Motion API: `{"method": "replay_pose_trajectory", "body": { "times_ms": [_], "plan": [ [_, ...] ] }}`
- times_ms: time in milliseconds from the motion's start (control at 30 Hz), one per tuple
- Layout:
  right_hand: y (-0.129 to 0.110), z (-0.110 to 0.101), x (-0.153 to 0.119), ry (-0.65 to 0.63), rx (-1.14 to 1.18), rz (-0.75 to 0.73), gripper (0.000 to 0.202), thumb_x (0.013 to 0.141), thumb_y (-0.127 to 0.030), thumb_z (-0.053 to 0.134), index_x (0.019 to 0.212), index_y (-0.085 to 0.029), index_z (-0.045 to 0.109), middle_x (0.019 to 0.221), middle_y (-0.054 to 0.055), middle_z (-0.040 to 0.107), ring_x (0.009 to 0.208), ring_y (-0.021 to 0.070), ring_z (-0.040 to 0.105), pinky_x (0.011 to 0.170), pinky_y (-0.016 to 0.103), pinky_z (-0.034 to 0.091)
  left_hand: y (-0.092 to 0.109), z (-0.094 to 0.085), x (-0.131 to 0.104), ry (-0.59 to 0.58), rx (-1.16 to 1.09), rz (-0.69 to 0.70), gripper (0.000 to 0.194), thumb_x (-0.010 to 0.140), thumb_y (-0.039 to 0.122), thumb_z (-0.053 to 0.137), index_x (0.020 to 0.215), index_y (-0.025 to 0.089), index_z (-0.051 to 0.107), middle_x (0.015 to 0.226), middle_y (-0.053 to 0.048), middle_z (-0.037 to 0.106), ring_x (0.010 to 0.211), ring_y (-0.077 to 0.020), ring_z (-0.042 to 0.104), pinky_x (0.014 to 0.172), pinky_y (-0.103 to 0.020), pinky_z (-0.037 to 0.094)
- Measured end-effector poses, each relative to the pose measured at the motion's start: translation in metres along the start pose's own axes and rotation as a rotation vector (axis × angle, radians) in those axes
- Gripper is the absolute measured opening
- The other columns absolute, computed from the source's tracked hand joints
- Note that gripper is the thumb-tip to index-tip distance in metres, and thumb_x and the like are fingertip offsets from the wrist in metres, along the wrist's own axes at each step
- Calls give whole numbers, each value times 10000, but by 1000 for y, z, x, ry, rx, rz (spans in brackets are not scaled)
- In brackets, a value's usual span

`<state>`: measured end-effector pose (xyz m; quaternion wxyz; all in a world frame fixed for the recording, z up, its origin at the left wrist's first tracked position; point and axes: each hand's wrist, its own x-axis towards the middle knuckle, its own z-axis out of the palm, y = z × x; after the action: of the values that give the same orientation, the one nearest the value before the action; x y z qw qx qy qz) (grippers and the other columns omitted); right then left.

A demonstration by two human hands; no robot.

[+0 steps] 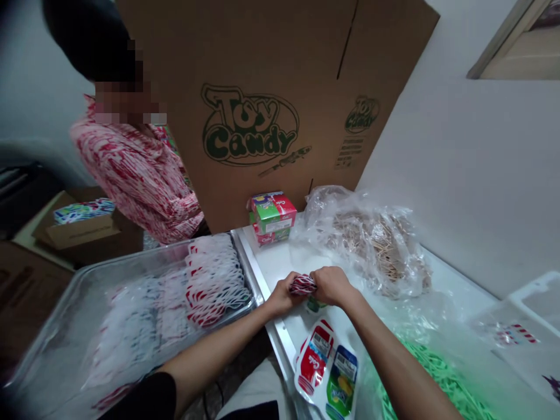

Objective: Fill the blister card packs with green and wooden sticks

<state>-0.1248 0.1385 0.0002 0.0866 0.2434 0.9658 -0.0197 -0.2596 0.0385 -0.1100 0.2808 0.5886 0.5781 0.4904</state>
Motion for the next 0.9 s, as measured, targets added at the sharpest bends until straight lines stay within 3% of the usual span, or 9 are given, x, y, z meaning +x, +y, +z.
{"method": "replay_pose_trajectory", "body": {
  "times_ms": [100,167,267,367,433,500,567,767,900],
  "plan": [
    [-3,2,0,-14,-33,-15,176,708,-325,596,801,-203,682,803,123,711,788,287,652,629,300,396,0,7,-1,10,33,-19,423,695,272,673,1074,184,506,923,-22,663,808,-184,618,709,-271,472],
    [-4,3,-1,-35,-44,-29,159,712,-304,589,793,-203,681,780,119,713,750,276,659,596,281,379,6,5,-5,27,59,-29,609,630,286,732,1165,178,461,1032,-59,642,893,-213,605,772,-306,472],
    [-1,4,-3,-59,-53,-59,144,734,-277,563,776,-213,685,758,103,718,727,255,665,574,258,356,25,-22,-26,77,210,18,846,539,376,794,1255,158,400,1254,-147,513,1114,-290,487,915,-382,408],
    [7,4,-5,-67,-29,-85,176,764,-319,540,813,-246,692,800,77,727,758,236,664,569,238,342,46,-72,-71,10,402,13,281,837,371,519,1033,172,549,932,-75,630,866,-196,575,786,-305,437],
    [14,3,-5,-76,18,-95,182,768,-309,531,821,-254,696,805,61,729,751,219,661,563,224,334,52,-106,-104,-125,509,-84,219,890,333,418,885,182,576,765,-29,619,711,-155,567,685,-257,424],
    [18,-2,-4,-83,79,-120,171,751,-268,533,791,-238,697,770,48,724,718,196,652,563,211,330,52,-130,-129,-231,644,-180,198,877,290,433,811,181,584,766,-27,621,721,-155,564,666,-239,408],
    [15,-11,-2,-85,138,-168,160,742,-251,537,756,-212,692,719,34,708,667,167,630,566,199,329,47,-144,-142,-232,700,-233,191,870,226,416,816,171,591,818,-47,628,773,-166,565,695,-242,404],
    [-39,-41,4,-60,252,-387,162,759,-244,519,687,-166,641,641,10,656,591,118,556,552,183,304,50,-148,-132,-280,728,-333,187,788,111,425,788,173,602,804,-51,650,762,-180,584,665,-241,396],
    [-90,-36,9,-121,185,-584,111,736,-208,538,679,-178,629,695,28,683,619,122,573,563,199,287,60,-150,-131,-318,711,-371,211,833,182,400,825,178,611,778,-54,666,719,-182,602,610,-233,384]
  ]
}}
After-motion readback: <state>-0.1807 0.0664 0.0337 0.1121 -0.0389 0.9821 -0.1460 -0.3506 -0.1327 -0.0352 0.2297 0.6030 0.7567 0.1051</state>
